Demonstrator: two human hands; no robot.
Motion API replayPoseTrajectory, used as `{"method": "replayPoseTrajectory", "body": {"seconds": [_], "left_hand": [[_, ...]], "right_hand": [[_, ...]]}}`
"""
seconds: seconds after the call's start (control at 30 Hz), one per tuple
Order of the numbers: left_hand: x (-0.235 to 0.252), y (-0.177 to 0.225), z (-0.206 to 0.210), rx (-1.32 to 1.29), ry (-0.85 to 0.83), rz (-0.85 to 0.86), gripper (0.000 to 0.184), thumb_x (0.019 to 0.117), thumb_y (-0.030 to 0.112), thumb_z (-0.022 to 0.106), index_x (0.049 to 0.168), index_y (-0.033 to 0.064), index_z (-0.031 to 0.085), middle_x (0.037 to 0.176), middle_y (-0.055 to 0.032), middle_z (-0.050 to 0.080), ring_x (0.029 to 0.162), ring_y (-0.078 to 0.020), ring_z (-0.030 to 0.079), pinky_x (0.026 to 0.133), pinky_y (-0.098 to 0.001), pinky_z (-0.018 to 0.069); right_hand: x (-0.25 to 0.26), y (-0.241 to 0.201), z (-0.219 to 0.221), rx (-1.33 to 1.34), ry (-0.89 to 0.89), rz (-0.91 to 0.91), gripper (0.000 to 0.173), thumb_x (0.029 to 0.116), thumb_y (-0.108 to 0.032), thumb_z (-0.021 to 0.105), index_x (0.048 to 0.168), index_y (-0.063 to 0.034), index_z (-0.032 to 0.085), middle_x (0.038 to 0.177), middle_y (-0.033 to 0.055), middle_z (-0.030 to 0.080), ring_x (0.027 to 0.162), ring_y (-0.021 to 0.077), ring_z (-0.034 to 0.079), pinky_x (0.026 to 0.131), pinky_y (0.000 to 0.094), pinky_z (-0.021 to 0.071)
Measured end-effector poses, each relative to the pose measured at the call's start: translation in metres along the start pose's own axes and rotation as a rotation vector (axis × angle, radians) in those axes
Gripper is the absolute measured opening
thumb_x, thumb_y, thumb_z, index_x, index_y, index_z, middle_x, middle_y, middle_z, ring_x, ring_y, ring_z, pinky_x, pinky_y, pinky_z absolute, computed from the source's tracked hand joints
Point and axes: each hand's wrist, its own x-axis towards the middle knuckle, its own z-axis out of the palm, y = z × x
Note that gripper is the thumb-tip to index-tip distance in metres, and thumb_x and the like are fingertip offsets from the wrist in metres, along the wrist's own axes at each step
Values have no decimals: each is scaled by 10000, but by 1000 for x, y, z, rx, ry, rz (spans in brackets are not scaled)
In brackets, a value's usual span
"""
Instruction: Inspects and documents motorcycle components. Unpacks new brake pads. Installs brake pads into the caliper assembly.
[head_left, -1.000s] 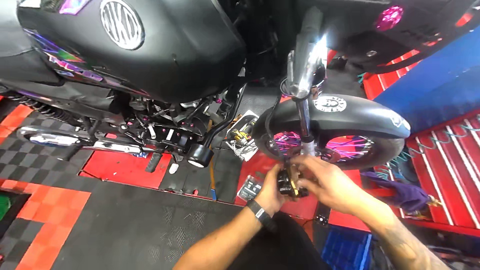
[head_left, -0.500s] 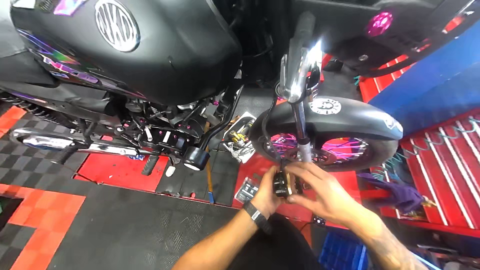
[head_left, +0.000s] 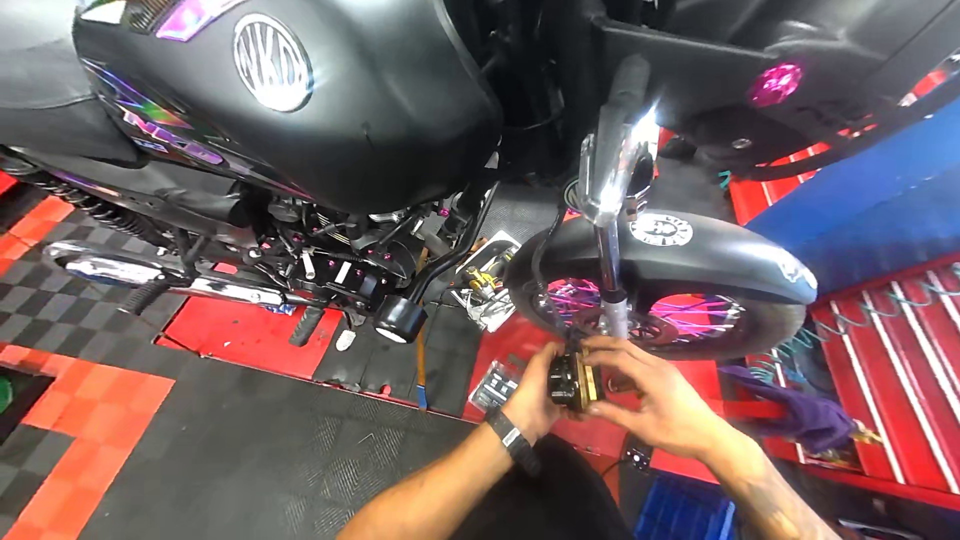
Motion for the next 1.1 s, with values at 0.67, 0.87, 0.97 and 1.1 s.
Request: {"method": "replayPoseTrajectory", "body": {"seconds": [0.67,0.87,0.97,1.1], "left_hand": [[-7,-1,-9,-17,-33,32,477,1061,465,415,1169,71,661,972,-168,703,842,-292,697,729,-465,592],[-14,-6,-26,-96,-196,97,677,1053,626,305,1339,81,586,1142,-209,684,1023,-348,687,856,-546,583],[-16,-10,-40,-143,-381,170,662,998,607,490,1369,61,546,1216,-209,658,1088,-330,670,921,-521,571],[-23,-8,-25,-169,-397,260,500,951,283,695,1352,35,528,1210,-175,661,1094,-262,669,976,-441,559]], "right_hand": [[-3,-1,6,-115,-71,32,456,882,-487,761,1255,-237,680,1390,-49,590,1135,51,639,874,298,612],[-17,-10,23,-171,-25,48,616,924,-508,720,1473,-297,536,1511,16,519,1204,166,642,914,416,612],[-12,-9,29,-163,30,42,541,928,-467,723,1425,-317,573,1467,-27,549,1146,130,650,881,388,614],[-2,-12,30,-85,137,52,567,899,-428,753,1425,-296,587,1491,-35,522,1155,105,636,873,362,611]]}}
